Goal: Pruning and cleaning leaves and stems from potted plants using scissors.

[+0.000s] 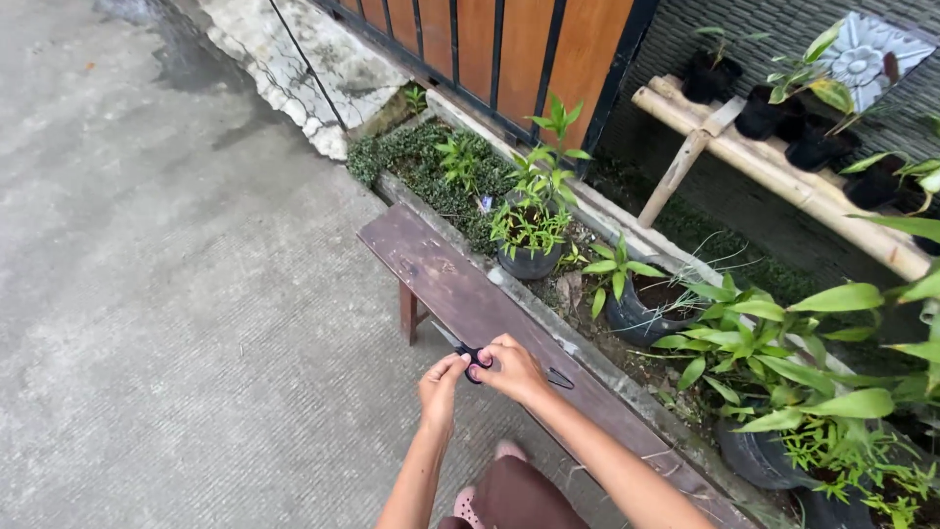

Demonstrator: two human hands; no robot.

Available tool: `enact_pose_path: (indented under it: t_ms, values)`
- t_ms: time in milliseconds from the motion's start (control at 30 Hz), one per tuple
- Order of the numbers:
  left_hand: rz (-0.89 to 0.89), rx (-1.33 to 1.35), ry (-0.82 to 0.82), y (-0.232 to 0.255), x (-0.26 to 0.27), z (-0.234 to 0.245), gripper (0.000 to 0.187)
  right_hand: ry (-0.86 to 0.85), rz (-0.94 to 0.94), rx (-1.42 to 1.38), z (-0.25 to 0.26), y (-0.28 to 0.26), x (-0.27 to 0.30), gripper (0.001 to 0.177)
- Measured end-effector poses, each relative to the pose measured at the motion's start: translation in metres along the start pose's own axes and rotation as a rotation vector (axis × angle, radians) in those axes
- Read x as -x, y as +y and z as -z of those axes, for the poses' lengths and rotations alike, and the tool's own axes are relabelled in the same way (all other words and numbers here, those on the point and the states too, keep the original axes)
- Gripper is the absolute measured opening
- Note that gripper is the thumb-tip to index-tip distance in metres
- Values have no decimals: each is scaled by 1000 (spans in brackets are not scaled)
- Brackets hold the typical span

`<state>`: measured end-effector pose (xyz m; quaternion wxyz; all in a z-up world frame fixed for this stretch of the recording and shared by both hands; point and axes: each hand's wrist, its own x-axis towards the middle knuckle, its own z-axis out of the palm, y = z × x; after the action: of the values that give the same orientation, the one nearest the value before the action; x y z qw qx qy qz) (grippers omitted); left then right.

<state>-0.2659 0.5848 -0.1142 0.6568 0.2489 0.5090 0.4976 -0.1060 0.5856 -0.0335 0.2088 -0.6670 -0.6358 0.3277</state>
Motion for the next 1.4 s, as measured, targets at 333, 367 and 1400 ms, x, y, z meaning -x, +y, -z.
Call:
enact_pose_path:
  t_ms: [333, 367, 1400]
  values:
    - [152, -142, -222, -5, -193, -51, 26, -1, -111, -398, 3, 153, -183, 40]
    - [155, -173, -206, -3, -218, -60, 27, 2, -237, -476, 17, 161, -200, 39]
    - [-116, -1031, -498, -148, -759, -222, 21, 111, -1273, -1114, -54, 416, -508, 58]
